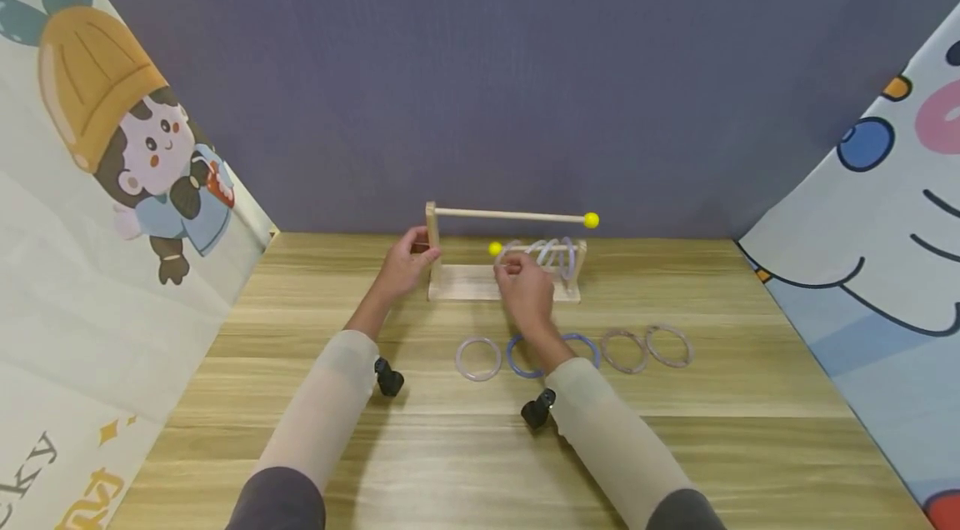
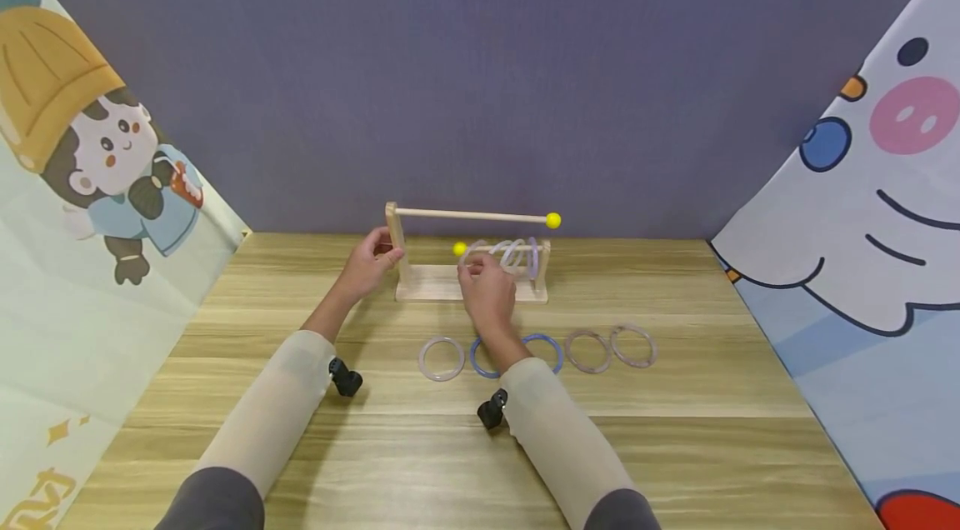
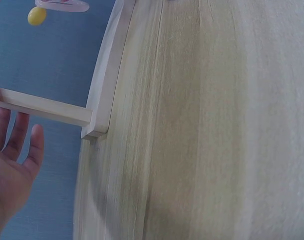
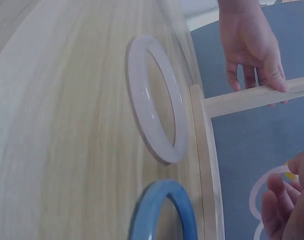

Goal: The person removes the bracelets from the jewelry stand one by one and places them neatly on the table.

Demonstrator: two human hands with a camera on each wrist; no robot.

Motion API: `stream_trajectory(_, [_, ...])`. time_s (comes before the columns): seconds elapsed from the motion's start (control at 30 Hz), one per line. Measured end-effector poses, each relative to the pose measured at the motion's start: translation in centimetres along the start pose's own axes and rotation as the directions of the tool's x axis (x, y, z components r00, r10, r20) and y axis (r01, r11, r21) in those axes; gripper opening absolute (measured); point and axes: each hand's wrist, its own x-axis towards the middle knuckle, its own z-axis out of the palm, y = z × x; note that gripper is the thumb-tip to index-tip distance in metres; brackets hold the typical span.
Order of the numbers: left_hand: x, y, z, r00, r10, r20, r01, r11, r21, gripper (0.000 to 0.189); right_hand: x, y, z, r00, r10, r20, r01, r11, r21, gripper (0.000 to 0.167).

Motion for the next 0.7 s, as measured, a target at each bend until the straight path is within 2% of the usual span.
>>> stream_trajectory(0.27, [0.2,0.1,0.2,1.0,0.002,-0.004,-0.002,1.0,-0.002,0.041,0.1,-0.3,0.9,0.998,0.018,-0.066,-0.016,0.999,0.04,0.021])
stream_trajectory(0.37, [0.1,0.2,0.2,1.0,0.002,0.002,-0.002,1.0,0.008,0.041,0.1,-0.3,1.1,0.996,0.001,-0.089,0.001,1.0,0.03,0.018])
stream_trajectory(0.5, [0.0,0.2,0.2,1.0,-0.002,-0.001,0.002,1.0,0.006,0.042,0.2,-0.4,1.1,0.995,-0.028,-0.097,0.03,0.999,0.019,0.017])
stream_trajectory(0.7, [0.1,-0.1,0.2,1.0,-0.004,-0.001,0.004,1.0,0.011,0.042,0.2,-0.3,1.2,0.995,-0.032,-0.093,0.033,0.999,0.012,0.017])
